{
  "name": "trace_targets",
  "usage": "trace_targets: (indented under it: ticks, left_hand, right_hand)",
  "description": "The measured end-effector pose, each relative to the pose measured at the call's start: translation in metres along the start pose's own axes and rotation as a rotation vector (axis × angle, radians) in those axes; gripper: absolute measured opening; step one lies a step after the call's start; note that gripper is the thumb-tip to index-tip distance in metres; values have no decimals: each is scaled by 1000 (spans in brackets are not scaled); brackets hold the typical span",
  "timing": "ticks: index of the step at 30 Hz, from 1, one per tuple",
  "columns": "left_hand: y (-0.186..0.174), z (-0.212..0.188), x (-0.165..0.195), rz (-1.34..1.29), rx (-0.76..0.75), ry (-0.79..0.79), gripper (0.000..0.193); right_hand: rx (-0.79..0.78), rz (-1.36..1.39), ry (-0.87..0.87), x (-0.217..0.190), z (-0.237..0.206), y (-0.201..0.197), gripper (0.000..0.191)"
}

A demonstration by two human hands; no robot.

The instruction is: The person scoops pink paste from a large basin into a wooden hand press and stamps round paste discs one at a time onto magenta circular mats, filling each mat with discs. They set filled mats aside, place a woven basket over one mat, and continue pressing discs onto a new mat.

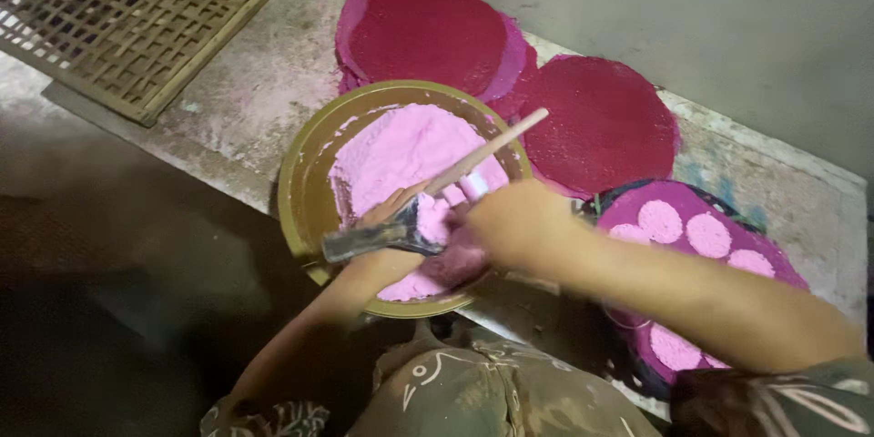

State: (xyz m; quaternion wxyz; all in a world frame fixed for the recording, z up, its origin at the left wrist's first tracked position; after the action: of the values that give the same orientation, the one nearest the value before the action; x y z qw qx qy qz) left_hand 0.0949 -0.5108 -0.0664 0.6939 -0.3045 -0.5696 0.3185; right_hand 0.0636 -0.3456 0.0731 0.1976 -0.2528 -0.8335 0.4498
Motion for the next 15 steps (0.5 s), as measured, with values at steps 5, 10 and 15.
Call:
trace_targets:
  ticks: [5,10,15]
  left_hand:
    - [34,-13,-6,-211,50,250,41]
    - [3,2,-28,2,-90,-40,23]
    - [-35,7,24,19,94,98,46]
  right_hand:
    - [741,-398,-323,-28,-32,30,41]
    - [524,-258,-106,16,-79,-1,43]
    - [563,-276,-140,5,-57,-17,30]
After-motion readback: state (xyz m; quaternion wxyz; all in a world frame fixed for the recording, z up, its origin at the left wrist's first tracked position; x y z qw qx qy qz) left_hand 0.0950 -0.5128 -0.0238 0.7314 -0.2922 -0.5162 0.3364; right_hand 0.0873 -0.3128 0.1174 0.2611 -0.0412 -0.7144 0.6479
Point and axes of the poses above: each hand's wrist, its own z-axis towards the middle knuckle, its own y-axis out of the palm, x = y × z, the point moved 4 cm from there along z, towards the middle knuckle
